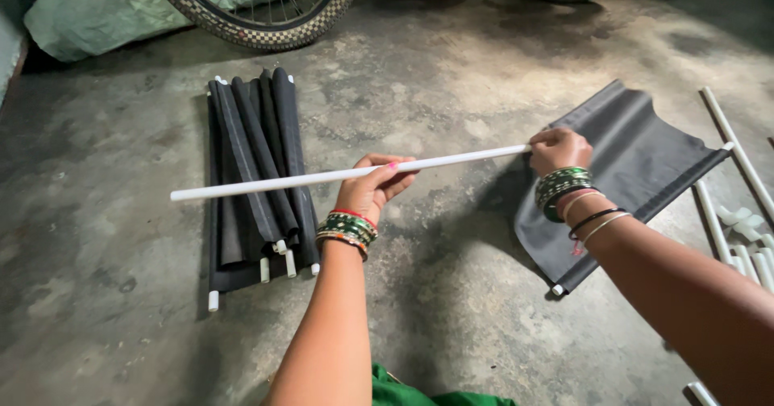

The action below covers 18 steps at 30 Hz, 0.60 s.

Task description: The person inserts white plastic rods into black fabric sleeves and folds the fabric around them. They repeat this process with multiple rods and fabric pieces, stacking the completed units on the floor.

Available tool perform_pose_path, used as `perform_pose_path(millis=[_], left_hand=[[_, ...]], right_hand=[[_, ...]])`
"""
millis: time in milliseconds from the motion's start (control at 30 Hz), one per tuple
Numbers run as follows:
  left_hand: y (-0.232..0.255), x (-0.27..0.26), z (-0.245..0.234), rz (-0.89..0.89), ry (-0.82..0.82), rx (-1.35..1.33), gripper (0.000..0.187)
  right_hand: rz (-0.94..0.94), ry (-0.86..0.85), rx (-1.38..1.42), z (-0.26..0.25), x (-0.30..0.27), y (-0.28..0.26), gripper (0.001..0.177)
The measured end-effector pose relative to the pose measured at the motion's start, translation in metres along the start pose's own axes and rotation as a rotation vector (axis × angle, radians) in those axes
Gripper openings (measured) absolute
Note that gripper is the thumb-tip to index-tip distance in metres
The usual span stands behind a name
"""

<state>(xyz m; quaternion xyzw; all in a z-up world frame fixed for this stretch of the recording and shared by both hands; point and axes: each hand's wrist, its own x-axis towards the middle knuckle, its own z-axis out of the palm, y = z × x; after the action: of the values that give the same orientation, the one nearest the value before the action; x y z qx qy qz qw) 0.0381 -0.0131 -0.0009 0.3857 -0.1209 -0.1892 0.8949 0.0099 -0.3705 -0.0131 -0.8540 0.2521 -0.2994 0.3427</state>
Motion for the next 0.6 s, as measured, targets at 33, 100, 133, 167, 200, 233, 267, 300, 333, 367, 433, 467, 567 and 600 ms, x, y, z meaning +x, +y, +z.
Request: perform_pose_path(millis=[33,100,133,167,200,233,267,300,333,367,433,467,567,600], left_hand=[[0.0,0.001,0.009,-0.01,-0.005,0.004,0.007],[-0.003,0.005,0.032,-0.029,-0.02,0.015,0.009],[-0.004,0.007,0.045,-0.023,-0.029,0.049,0.008],[-0.004,0.007,0.058,-0.017,-0.038,0.083,0.008],[-0.003,0.007,0.072,-0.011,-0.049,0.118,0.008],[-0.001,0.007,0.085,0.007,-0.082,0.135,0.007],[0.001,0.004,0.097,0.026,-0.11,0.152,0.007],[0.004,0.0,0.107,0.045,-0.137,0.169,0.007],[0.008,-0.005,0.116,0.047,-0.144,0.167,0.006],[0.011,-0.011,0.123,0.049,-0.15,0.165,0.006],[0.02,-0.026,0.132,0.055,-0.153,0.138,0.006],[0.025,-0.033,0.134,0.06,-0.151,0.113,0.006],[0.03,-0.051,0.145,0.079,-0.162,0.043,0.004],[0.031,-0.054,0.15,0.091,-0.17,0.02,0.004]], right_hand=[[0.12,-0.025,0.047,-0.006,0.001,-0.001,0.017],[0.185,0.003,0.18,-0.021,0.003,0.002,0.018],[0.216,0.019,0.245,-0.033,0.007,0.005,0.019],[0.195,-0.035,0.192,-0.045,0.01,0.008,0.019],[0.175,-0.087,0.14,-0.059,0.014,0.013,0.02],[0.155,-0.138,0.088,-0.073,0.017,0.018,0.021],[-0.053,-0.108,-0.085,-0.087,0.015,0.025,0.02],[-0.26,-0.076,-0.259,-0.101,0.012,0.032,0.02],[-0.468,-0.046,-0.431,-0.109,0.009,0.036,0.019],[-0.53,-0.036,-0.506,-0.12,0.008,0.039,0.016],[-0.654,-0.018,-0.656,-0.15,0.005,0.044,0.012],[-0.737,-0.082,-0.513,-0.162,0.003,0.044,0.012],[-0.747,-0.23,-0.248,-0.202,-0.008,0.04,0.014],[-0.601,-0.253,-0.272,-0.213,-0.017,0.037,0.014]])
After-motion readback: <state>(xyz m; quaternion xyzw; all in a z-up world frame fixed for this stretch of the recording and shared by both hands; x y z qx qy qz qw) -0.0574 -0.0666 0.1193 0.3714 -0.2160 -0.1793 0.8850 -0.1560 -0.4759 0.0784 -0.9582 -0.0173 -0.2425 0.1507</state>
